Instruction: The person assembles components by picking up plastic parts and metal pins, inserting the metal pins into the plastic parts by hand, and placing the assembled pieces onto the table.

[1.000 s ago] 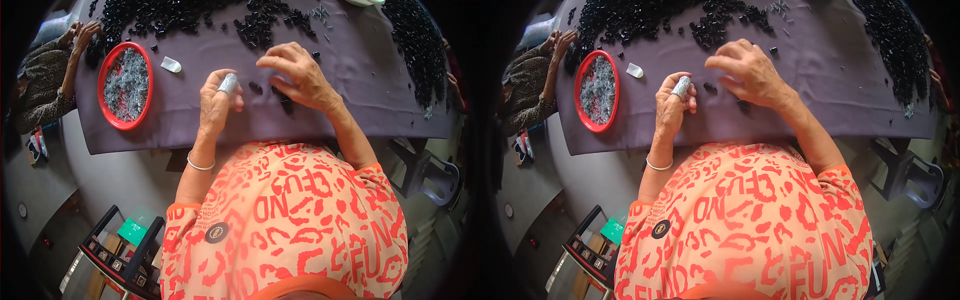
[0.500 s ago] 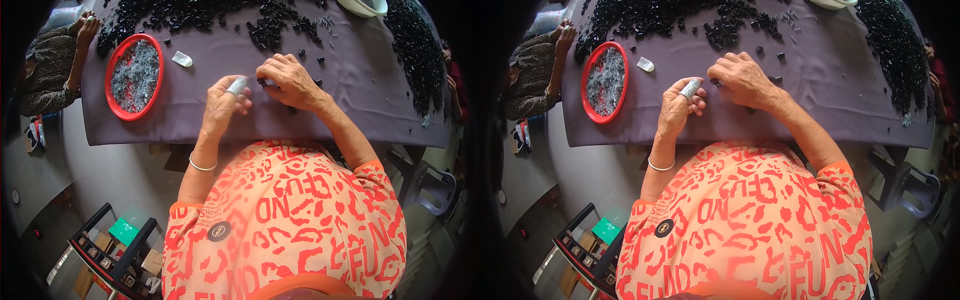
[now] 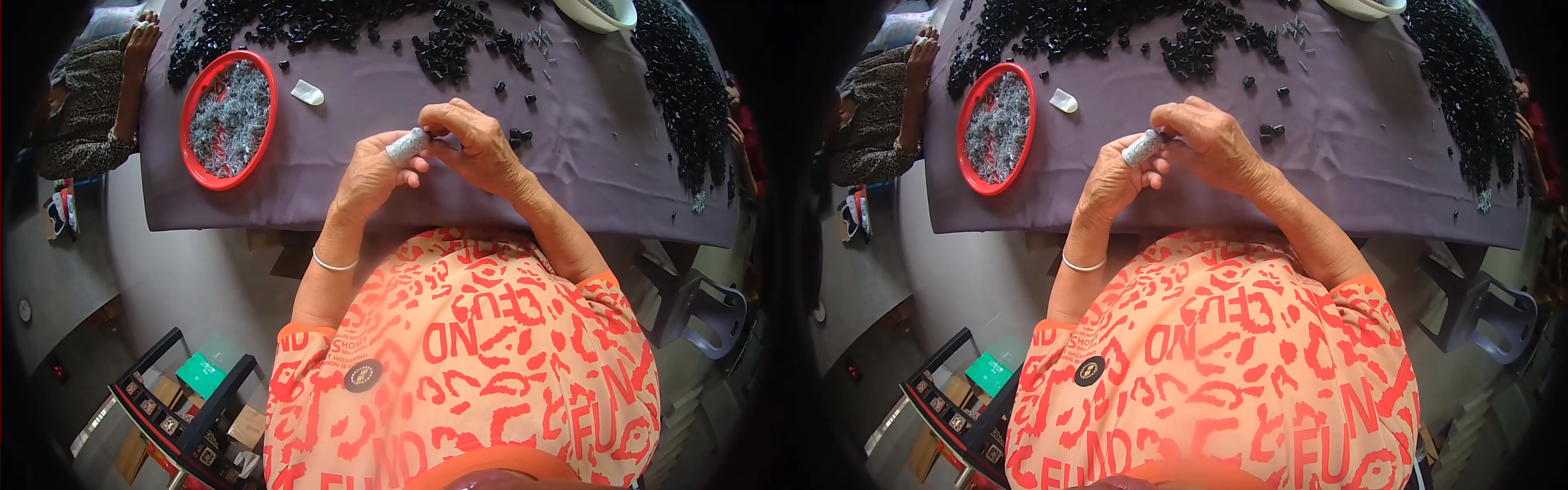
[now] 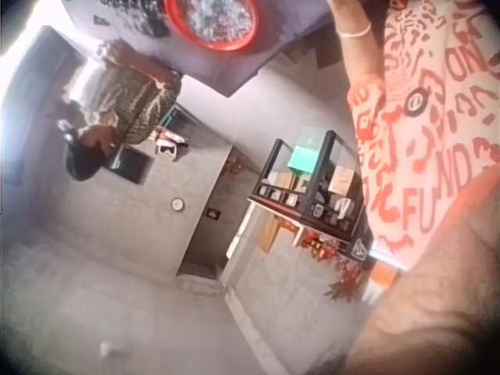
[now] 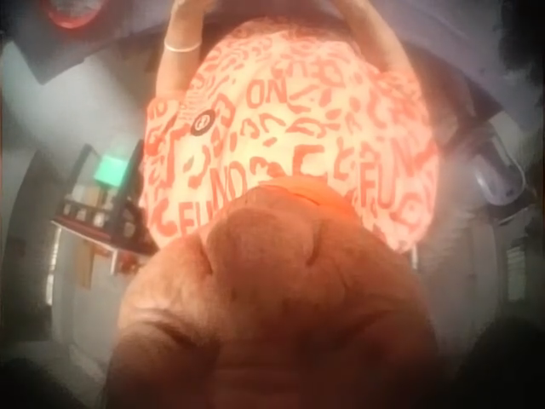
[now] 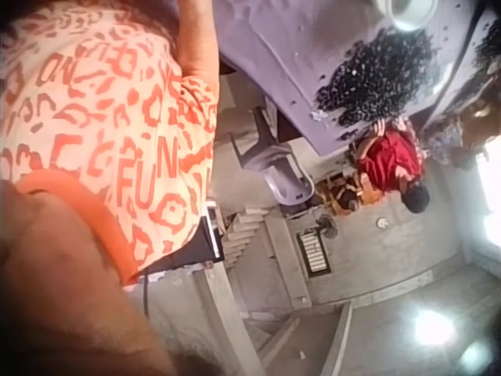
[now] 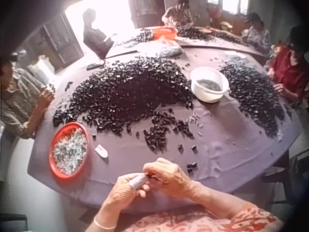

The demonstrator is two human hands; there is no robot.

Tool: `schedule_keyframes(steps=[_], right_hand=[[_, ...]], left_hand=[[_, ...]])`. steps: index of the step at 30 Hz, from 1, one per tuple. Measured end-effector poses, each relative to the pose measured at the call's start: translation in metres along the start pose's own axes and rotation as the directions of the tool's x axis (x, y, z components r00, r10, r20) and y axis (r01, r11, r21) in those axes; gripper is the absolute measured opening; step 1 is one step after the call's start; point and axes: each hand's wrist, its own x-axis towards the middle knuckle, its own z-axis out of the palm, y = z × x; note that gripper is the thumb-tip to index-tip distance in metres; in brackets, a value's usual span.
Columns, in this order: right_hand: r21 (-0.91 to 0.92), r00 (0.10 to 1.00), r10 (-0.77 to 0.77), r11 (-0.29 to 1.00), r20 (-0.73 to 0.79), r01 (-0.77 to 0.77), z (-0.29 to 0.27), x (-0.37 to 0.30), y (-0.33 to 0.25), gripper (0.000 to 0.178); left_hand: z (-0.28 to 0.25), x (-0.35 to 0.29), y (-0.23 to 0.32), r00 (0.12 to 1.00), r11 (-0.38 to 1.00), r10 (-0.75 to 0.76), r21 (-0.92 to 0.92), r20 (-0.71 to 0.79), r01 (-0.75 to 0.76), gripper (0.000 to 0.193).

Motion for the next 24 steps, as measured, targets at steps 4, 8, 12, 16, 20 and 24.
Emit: schedule_keyframes(steps=[4,8,12,16,20,24], right_hand=[[-0.016,1.000,-0.020,1.000,-0.011,0.020,0.002,-0.003,0.002,0.030],[0.026,0.999,-0.011,1.000,0.038,0.010,-0.002,-0.007,0.009,0.027],[-0.025,0.998,-0.055,0.998,0.007,0.055,-0.002,-0.009,0.009,0.024],[-0.268,0.993,-0.088,0.958,0.077,0.106,-0.007,-0.011,0.017,0.022],[-0.454,0.986,-0.135,0.875,0.099,0.165,-0.003,-0.014,0.025,0.020],[-0.483,0.985,-0.128,0.859,0.115,0.168,-0.002,-0.013,0.025,0.020]], left_hand=[[-0.001,0.001,0.002,0.999,0.997,0.018,0.076,-0.032,-0.016,0.023],[-0.004,0.000,-0.002,1.000,0.998,-0.018,-0.055,0.001,0.018,0.023],[0.003,-0.001,-0.003,0.998,1.000,0.027,-0.005,-0.060,-0.027,0.021],[0.012,0.001,0.002,0.983,0.937,0.075,0.350,-0.168,-0.012,0.019],[0.017,0.004,-0.001,0.969,0.855,0.145,0.518,-0.199,-0.022,0.019],[0.016,0.003,-0.003,0.972,0.906,0.125,0.421,-0.201,-0.029,0.018]])
